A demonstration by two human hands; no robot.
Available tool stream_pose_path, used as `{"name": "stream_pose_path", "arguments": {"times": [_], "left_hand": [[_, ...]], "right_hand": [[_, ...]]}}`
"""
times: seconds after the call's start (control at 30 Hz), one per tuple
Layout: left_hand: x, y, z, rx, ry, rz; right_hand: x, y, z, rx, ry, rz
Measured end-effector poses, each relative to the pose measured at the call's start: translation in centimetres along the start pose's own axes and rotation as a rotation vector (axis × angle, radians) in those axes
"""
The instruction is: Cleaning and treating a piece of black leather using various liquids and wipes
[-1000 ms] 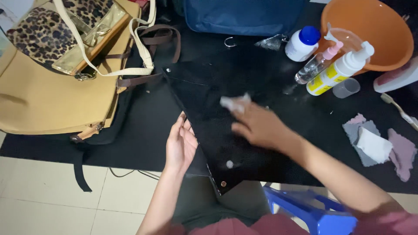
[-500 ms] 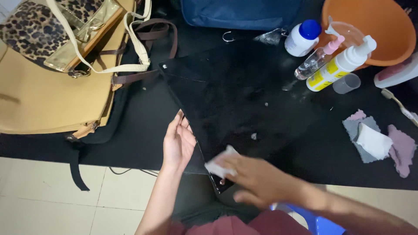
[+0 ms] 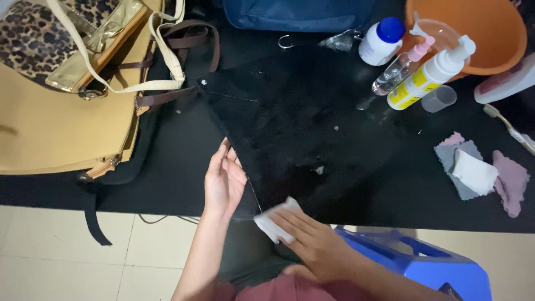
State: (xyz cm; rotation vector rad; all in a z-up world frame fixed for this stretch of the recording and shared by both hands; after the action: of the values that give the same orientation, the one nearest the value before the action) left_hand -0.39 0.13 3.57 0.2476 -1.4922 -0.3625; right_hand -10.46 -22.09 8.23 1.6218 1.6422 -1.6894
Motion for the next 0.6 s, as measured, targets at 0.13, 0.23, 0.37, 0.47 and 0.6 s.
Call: {"name": "stream_pose_path", "arguments": {"times": [0.13, 0.23, 0.37, 0.47, 0.6], "left_hand": [[-1.2, -0.5, -0.5, 0.022, 0.075, 0.024], [-6.3, -1.4, -1.9, 0.041, 0.050, -0.144], [-1.6, -1.0, -0.7, 0.042, 0.056, -0.129], [-1.9, -0.9, -0.8, 0.046, 0.046, -0.133], [-2.5, -0.9, -1.1, 0.029, 0.060, -0.149]], "right_hand": [[-0.5, 5.2, 7.0, 0.178, 0.100, 0.175], [-3.3, 9.8, 6.0, 0.180, 0.252, 0.595], [-2.8, 8.7, 0.9, 0.182, 0.294, 0.604], [-1.2, 4.8, -0.4, 0.113, 0.317, 0.322], [-0.6, 6.6, 6.0, 0.197, 0.239, 0.323]]}}
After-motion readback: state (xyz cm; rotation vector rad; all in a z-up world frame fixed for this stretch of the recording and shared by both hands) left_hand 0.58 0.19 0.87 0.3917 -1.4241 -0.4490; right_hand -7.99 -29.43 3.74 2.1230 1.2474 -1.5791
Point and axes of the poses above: each hand's wrist, its own z-axis away from the middle knuckle, its own x-axis out of the palm, y = z × x, the point moved 1 cm from there along -z, towards the middle knuckle, and after that the axes turned 1 degree about -z, right-handed, at the moved point
